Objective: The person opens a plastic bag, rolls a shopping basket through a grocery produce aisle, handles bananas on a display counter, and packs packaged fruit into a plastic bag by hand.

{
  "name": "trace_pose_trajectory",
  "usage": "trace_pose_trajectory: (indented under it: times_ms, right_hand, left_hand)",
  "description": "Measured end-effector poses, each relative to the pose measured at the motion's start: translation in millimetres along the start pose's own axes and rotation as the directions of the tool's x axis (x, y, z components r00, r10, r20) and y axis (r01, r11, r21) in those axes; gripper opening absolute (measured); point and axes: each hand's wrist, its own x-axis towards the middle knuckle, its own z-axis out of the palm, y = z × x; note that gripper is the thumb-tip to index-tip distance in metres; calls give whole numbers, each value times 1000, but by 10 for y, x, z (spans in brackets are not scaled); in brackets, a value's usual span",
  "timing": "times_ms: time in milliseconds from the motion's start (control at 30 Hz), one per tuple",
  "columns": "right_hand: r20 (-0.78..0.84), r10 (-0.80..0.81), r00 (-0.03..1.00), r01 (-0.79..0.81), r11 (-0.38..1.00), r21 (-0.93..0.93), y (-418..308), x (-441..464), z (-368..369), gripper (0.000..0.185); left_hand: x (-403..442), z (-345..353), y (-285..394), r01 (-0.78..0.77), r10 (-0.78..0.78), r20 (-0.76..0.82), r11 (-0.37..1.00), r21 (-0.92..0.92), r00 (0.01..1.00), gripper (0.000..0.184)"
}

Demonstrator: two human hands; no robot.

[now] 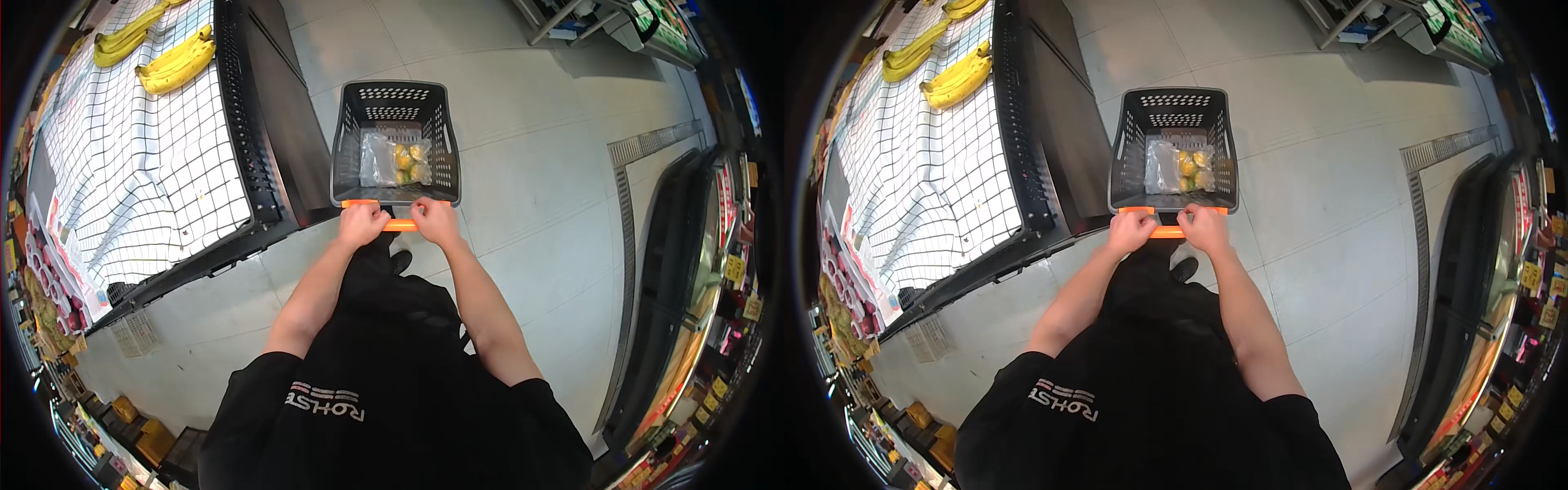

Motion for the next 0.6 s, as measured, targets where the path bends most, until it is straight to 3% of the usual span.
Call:
trace_pose_trajectory:
  times_ms: [133, 600]
  right_hand:
    - [104, 35, 994, -30, 998, -54, -104, 453, -204, 30]
    - [66, 10, 998, -3, 994, -109, -212, 1530, -486, 36]
  left_hand:
    - [349, -63, 57, -2, 2, -37, 1000, -15, 999, 33]
    - [1274, -324, 172, 73, -72, 27, 995, -66, 997, 33]
